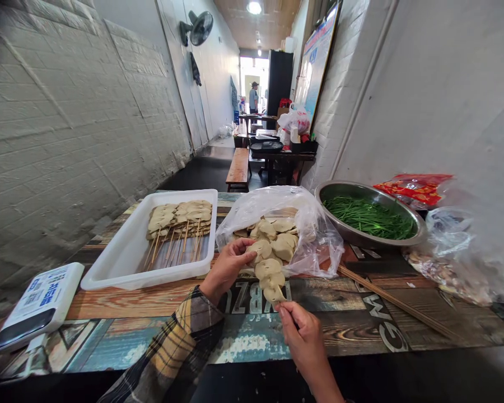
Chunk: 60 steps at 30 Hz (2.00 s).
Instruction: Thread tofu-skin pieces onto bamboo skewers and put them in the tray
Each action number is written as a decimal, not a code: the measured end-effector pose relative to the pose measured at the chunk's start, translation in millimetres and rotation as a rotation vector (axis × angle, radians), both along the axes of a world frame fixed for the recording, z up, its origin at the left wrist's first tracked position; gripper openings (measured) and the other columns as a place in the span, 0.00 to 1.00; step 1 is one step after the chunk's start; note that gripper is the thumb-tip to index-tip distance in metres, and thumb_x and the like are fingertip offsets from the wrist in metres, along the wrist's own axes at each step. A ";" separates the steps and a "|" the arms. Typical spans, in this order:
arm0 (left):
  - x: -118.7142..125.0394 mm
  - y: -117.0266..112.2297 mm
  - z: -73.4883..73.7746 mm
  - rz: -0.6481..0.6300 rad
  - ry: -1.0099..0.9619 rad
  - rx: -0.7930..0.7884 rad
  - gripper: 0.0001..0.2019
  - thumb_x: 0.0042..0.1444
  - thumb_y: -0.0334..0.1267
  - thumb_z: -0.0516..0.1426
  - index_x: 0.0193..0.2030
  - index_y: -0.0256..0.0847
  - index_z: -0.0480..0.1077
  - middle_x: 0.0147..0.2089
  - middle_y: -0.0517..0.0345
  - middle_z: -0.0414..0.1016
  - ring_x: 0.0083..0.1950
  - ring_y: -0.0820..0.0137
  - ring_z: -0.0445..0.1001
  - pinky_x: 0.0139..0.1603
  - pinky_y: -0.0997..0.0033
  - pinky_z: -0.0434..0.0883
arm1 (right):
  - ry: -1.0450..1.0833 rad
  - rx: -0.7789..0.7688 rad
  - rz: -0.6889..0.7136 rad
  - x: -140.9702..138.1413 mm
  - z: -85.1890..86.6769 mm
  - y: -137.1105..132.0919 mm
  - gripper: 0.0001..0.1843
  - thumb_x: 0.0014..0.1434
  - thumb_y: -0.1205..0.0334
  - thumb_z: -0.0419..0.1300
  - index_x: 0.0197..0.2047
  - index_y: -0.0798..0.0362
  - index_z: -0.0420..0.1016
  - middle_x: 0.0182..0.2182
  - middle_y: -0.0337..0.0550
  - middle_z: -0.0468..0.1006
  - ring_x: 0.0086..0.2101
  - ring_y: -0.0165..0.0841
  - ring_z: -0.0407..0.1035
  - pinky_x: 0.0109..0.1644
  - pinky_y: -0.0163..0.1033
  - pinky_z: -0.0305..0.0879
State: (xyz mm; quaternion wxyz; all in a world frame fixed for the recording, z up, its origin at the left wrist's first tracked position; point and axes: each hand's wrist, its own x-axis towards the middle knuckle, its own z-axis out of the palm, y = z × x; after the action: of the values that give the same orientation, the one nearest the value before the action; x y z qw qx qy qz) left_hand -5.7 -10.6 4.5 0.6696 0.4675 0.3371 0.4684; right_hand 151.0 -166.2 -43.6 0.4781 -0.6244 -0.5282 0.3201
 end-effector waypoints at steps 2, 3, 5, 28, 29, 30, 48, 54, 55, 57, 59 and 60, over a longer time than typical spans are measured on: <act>-0.5 0.1 -0.4 -0.016 -0.023 -0.037 0.17 0.37 0.40 0.70 0.34 0.36 0.74 0.28 0.62 0.71 0.26 0.79 0.64 0.26 0.78 0.59 | 0.000 0.006 0.012 0.8 1.1 -0.8 0.26 0.62 0.42 0.53 0.35 0.56 0.79 0.13 0.34 0.63 0.15 0.28 0.60 0.20 0.32 0.57; -0.9 0.2 -0.6 -0.029 -0.031 -0.052 0.17 0.37 0.41 0.70 0.32 0.35 0.74 0.27 0.62 0.70 0.25 0.79 0.63 0.26 0.78 0.58 | 0.001 0.007 0.018 1.2 1.1 -1.1 0.25 0.62 0.43 0.53 0.35 0.56 0.79 0.13 0.34 0.63 0.15 0.29 0.60 0.20 0.32 0.58; -1.5 0.0 -0.7 -0.061 -0.032 -0.068 0.17 0.38 0.45 0.69 0.28 0.35 0.72 0.25 0.62 0.68 0.25 0.79 0.62 0.26 0.78 0.59 | 0.005 0.006 0.021 2.0 -0.3 -1.7 0.25 0.62 0.43 0.53 0.36 0.56 0.79 0.14 0.34 0.64 0.15 0.29 0.61 0.21 0.32 0.59; -0.9 -4.6 1.6 -0.106 -0.033 -0.132 0.14 0.41 0.44 0.65 0.21 0.36 0.68 0.20 0.63 0.63 0.21 0.79 0.58 0.23 0.76 0.57 | 0.023 0.018 0.020 8.1 -14.6 -2.8 0.21 0.61 0.48 0.57 0.40 0.56 0.82 0.15 0.36 0.68 0.16 0.29 0.63 0.21 0.32 0.61; -0.9 -4.9 1.7 -0.104 -0.028 -0.131 0.14 0.41 0.45 0.65 0.21 0.36 0.69 0.21 0.63 0.64 0.21 0.79 0.59 0.23 0.76 0.57 | 0.019 0.021 0.017 7.7 -14.1 -3.0 0.21 0.61 0.48 0.57 0.40 0.56 0.82 0.15 0.36 0.68 0.16 0.29 0.63 0.22 0.32 0.62; -0.9 -5.2 1.7 -0.104 -0.023 -0.129 0.14 0.41 0.45 0.65 0.22 0.36 0.69 0.21 0.63 0.64 0.22 0.79 0.59 0.23 0.76 0.56 | 0.014 0.025 0.017 7.3 -13.6 -3.0 0.20 0.61 0.48 0.57 0.40 0.56 0.82 0.15 0.36 0.68 0.16 0.30 0.63 0.22 0.32 0.62; 4.3 -7.4 -0.2 -0.040 0.104 0.111 0.14 0.48 0.46 0.61 0.25 0.34 0.72 0.23 0.62 0.64 0.25 0.78 0.57 0.27 0.74 0.53 | 0.135 -0.043 -0.015 6.6 -16.2 -1.9 0.22 0.61 0.46 0.58 0.40 0.58 0.81 0.14 0.34 0.64 0.16 0.28 0.59 0.21 0.32 0.58; 5.3 -6.7 -1.5 -0.004 0.095 0.100 0.14 0.46 0.45 0.63 0.28 0.33 0.74 0.24 0.62 0.66 0.26 0.78 0.57 0.28 0.74 0.53 | 0.170 -0.052 0.006 6.1 -15.2 -1.2 0.22 0.61 0.46 0.58 0.40 0.58 0.80 0.15 0.33 0.63 0.17 0.28 0.58 0.22 0.32 0.56; 5.2 -6.7 -1.5 -0.006 0.092 0.098 0.14 0.46 0.45 0.63 0.28 0.33 0.74 0.23 0.62 0.66 0.25 0.78 0.57 0.28 0.74 0.53 | 0.171 -0.050 0.012 6.2 -15.2 -1.0 0.22 0.61 0.46 0.57 0.40 0.58 0.80 0.15 0.33 0.63 0.17 0.27 0.58 0.22 0.32 0.56; 4.7 -6.4 -1.8 -0.017 0.077 0.081 0.14 0.46 0.45 0.63 0.27 0.33 0.73 0.23 0.62 0.66 0.25 0.78 0.57 0.27 0.74 0.53 | 0.167 -0.044 0.020 6.5 -15.3 -1.1 0.22 0.62 0.46 0.57 0.40 0.58 0.80 0.15 0.33 0.62 0.17 0.27 0.58 0.22 0.32 0.56; 3.9 -5.8 -2.8 -0.036 0.047 0.045 0.14 0.46 0.46 0.63 0.26 0.34 0.72 0.23 0.62 0.65 0.25 0.78 0.57 0.27 0.74 0.54 | 0.152 -0.039 0.015 7.0 -15.1 -1.6 0.22 0.62 0.46 0.57 0.39 0.57 0.80 0.15 0.33 0.63 0.17 0.28 0.58 0.23 0.32 0.56; 3.5 -5.5 -3.5 -0.048 0.029 0.024 0.15 0.46 0.46 0.63 0.26 0.34 0.72 0.22 0.63 0.64 0.24 0.78 0.57 0.26 0.74 0.53 | 0.142 -0.037 0.010 7.3 -15.0 -2.0 0.21 0.62 0.47 0.57 0.39 0.57 0.80 0.15 0.33 0.63 0.18 0.28 0.58 0.23 0.32 0.56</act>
State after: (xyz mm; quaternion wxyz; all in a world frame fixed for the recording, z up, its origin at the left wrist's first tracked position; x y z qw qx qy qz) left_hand -2.2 -16.1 1.1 0.6701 0.4903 0.3296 0.4494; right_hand 158.3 -168.2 -58.6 0.5010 -0.6064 -0.4900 0.3757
